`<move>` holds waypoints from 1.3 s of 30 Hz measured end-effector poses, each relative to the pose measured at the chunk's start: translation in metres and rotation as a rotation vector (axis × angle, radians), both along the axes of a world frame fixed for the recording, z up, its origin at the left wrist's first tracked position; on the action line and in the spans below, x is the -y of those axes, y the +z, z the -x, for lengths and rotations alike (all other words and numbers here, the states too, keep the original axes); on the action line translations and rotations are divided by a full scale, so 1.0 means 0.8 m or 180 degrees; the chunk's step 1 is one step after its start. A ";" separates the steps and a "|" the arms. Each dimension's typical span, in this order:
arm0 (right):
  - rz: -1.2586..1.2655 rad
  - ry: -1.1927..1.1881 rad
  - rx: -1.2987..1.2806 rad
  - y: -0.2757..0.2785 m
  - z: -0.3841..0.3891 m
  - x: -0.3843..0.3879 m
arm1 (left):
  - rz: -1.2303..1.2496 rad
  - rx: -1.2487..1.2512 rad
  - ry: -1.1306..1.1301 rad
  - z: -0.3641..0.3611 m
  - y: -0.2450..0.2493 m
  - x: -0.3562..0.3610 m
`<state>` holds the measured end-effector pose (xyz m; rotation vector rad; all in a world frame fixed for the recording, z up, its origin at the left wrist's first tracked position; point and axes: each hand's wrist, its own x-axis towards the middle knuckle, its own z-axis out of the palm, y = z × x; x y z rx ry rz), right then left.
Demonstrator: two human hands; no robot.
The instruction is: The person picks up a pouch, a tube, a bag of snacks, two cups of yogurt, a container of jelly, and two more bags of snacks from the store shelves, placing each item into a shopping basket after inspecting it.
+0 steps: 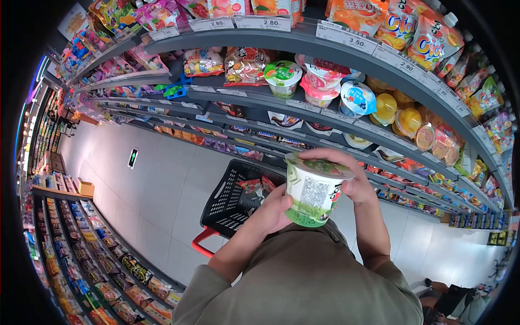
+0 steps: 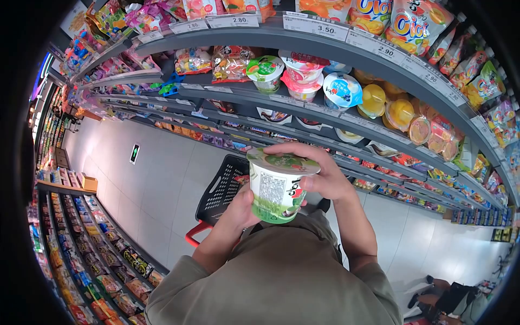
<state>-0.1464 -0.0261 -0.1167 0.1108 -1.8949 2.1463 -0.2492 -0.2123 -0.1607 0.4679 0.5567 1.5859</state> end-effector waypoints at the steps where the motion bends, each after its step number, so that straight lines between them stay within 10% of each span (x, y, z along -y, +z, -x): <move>1: 0.0007 0.0007 0.0010 0.000 0.000 0.001 | 0.0026 -0.0035 0.0018 -0.001 0.000 0.003; 11: 0.0081 0.0090 -0.0077 -0.008 0.003 -0.008 | -0.0336 0.0416 -0.0196 0.015 -0.018 0.009; 15: -0.0209 -0.0024 -0.0282 0.002 0.010 -0.010 | -0.0208 -0.0829 0.0008 0.044 0.005 0.013; 19: 0.0267 -0.0478 0.0020 -0.010 0.019 0.007 | 0.0185 -0.2165 0.1783 0.028 0.020 -0.011; 22: 0.0254 -0.0982 0.0219 -0.024 0.032 0.041 | 0.0483 -0.4900 0.3222 0.029 0.002 -0.021; 26: 0.0219 -0.1325 0.0439 -0.038 0.036 0.039 | 0.0556 -0.5088 0.3283 0.026 -0.001 -0.023; 30: 0.0562 -0.1191 0.0514 -0.033 0.036 0.025 | 0.0428 -0.4267 0.2815 0.034 0.002 -0.012; 32: 0.0501 -0.1175 0.0625 -0.035 0.036 0.019 | 0.0346 -0.2202 0.1727 0.037 -0.005 -0.011; 39: 0.0134 -0.1046 0.0769 -0.054 0.043 0.019 | 0.0329 -0.1564 0.1575 0.035 -0.027 -0.001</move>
